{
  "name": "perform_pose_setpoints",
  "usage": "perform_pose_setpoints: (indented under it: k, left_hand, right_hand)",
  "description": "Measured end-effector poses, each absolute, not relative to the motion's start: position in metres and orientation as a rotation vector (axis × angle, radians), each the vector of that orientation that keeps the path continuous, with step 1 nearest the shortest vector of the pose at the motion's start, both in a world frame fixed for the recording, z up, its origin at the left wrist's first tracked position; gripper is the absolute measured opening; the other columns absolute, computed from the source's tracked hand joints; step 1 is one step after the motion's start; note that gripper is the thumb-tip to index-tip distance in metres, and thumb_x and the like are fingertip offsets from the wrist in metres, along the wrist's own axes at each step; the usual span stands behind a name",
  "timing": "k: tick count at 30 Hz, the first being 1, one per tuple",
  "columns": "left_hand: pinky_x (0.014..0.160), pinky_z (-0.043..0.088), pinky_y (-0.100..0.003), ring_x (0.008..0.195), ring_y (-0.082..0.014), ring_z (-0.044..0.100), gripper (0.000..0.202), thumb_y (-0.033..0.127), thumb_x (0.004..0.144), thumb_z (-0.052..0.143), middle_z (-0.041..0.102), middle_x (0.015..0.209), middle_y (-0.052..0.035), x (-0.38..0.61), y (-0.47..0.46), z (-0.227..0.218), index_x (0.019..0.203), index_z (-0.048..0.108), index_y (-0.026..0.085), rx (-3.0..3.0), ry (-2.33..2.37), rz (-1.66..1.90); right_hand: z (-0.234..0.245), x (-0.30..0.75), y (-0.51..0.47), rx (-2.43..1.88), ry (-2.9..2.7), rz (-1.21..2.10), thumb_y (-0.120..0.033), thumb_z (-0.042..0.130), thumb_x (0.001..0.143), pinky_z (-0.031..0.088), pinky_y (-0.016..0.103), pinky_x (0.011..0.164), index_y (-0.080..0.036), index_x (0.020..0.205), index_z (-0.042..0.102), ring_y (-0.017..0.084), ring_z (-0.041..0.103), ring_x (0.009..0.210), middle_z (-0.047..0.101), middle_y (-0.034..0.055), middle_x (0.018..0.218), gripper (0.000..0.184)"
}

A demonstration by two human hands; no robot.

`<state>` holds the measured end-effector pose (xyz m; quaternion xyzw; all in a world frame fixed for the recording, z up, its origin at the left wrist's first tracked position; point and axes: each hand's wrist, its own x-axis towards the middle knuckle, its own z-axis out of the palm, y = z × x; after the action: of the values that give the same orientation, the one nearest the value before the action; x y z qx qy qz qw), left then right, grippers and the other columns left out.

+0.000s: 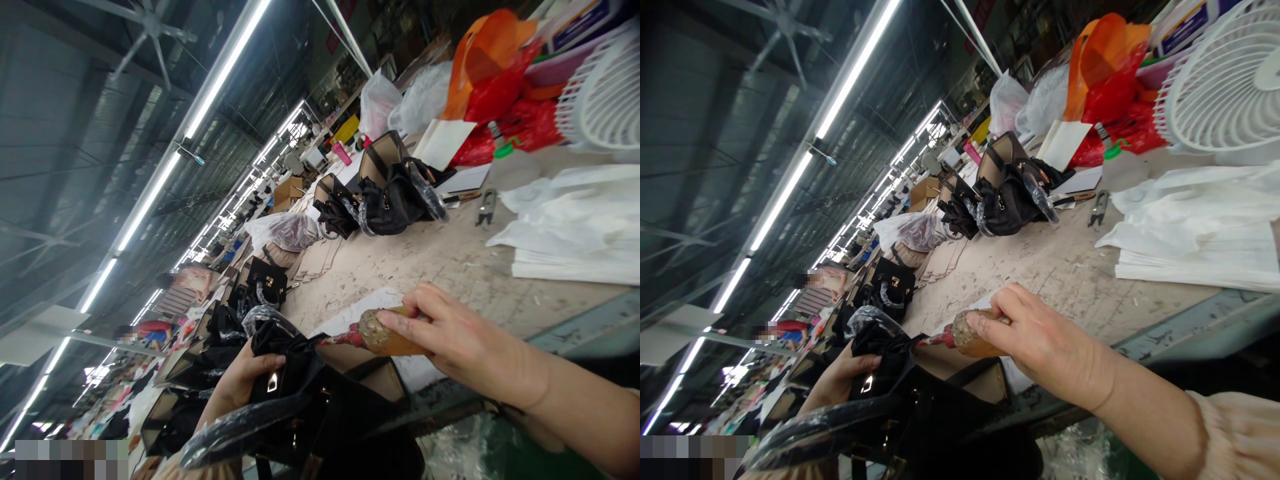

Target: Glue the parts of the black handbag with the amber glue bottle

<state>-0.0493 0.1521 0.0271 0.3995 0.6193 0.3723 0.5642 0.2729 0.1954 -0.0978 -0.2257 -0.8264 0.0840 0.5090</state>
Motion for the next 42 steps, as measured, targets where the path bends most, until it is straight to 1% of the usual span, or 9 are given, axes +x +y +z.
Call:
perform_pose_setpoints:
  k: [3,6,12,19,26,32,34,38,42]
  left_hand:
    - [0.061,0.058,-0.025,0.066,-0.0207,0.07,0.038,0.011,0.058,0.085,0.074,0.074,-0.0041,-0.049,0.152,0.028,0.092,0.068,0.016,0.938,1.466,0.876]
    - [0.063,0.058,-0.027,0.068,-0.0222,0.071,0.038,0.011,0.058,0.085,0.074,0.076,-0.0051,-0.047,0.15,0.028,0.092,0.068,0.015,0.954,1.461,0.89]
    - [0.064,0.058,-0.028,0.069,-0.0229,0.071,0.033,0.01,0.061,0.084,0.074,0.076,-0.0047,-0.048,0.149,0.027,0.09,0.069,0.016,0.946,1.416,0.891]
    - [0.067,0.059,-0.031,0.072,-0.0257,0.072,0.035,0.008,0.061,0.082,0.075,0.081,-0.0069,-0.04,0.148,0.032,0.093,0.068,0.014,0.943,1.498,0.902]
    - [0.063,0.058,-0.029,0.067,-0.0233,0.071,0.036,0.009,0.059,0.083,0.074,0.078,-0.0068,-0.037,0.147,0.032,0.091,0.068,0.014,0.944,1.5,0.928]
    - [0.062,0.057,-0.028,0.065,-0.0215,0.07,0.033,0.009,0.059,0.082,0.074,0.075,-0.0059,-0.038,0.148,0.033,0.088,0.067,0.013,0.936,1.513,0.911]
    - [0.062,0.057,-0.028,0.066,-0.0221,0.07,0.033,0.008,0.06,0.082,0.074,0.077,-0.0061,-0.039,0.148,0.032,0.089,0.066,0.013,0.937,1.516,0.908]
    - [0.064,0.057,-0.031,0.076,-0.0281,0.072,0.036,0.01,0.061,0.081,0.074,0.081,-0.0071,-0.041,0.15,0.031,0.093,0.066,0.014,0.929,1.494,0.896]
    - [0.064,0.057,-0.029,0.077,-0.028,0.072,0.034,0.009,0.062,0.08,0.074,0.081,-0.0071,-0.042,0.151,0.031,0.093,0.066,0.014,0.938,1.497,0.879]
  right_hand:
    - [-0.095,0.271,0.193,-0.518,-2.009,0.198,0.003,0.036,0.089,0.043,0.034,0.071,-0.013,0.128,0.052,0.02,0.043,0.084,0.042,0.0079,0.092,0.045]
    - [-0.095,0.269,0.193,-0.512,-2.017,0.182,0.003,0.038,0.089,0.043,0.034,0.071,-0.013,0.129,0.051,0.02,0.042,0.083,0.042,0.0079,0.092,0.045]
    - [-0.099,0.271,0.194,-0.565,-1.992,0.189,0.005,0.036,0.086,0.044,0.034,0.073,-0.013,0.128,0.053,0.02,0.043,0.084,0.041,0.0075,0.092,0.048]
    - [-0.094,0.269,0.192,-0.581,-2.001,0.231,0.007,0.035,0.083,0.044,0.032,0.072,-0.013,0.124,0.056,0.019,0.043,0.083,0.041,0.0073,0.092,0.05]
    - [-0.102,0.268,0.194,-0.639,-2.006,0.224,0.009,0.035,0.079,0.044,0.031,0.074,-0.014,0.124,0.056,0.019,0.045,0.082,0.042,0.0069,0.092,0.055]
    - [-0.1,0.267,0.191,-0.628,-1.998,0.263,0.009,0.036,0.078,0.044,0.031,0.075,-0.016,0.129,0.052,0.019,0.045,0.085,0.041,0.0067,0.095,0.059]
    - [-0.101,0.266,0.191,-0.635,-1.996,0.256,0.009,0.036,0.078,0.044,0.031,0.074,-0.016,0.129,0.052,0.019,0.044,0.085,0.041,0.0067,0.095,0.059]
    - [-0.102,0.267,0.193,-0.646,-2.011,0.241,0.01,0.035,0.078,0.044,0.032,0.074,-0.014,0.128,0.053,0.019,0.044,0.084,0.041,0.007,0.094,0.059]
    - [-0.101,0.268,0.193,-0.652,-2.007,0.241,0.011,0.036,0.076,0.045,0.032,0.074,-0.012,0.127,0.054,0.02,0.045,0.083,0.042,0.0075,0.094,0.058]
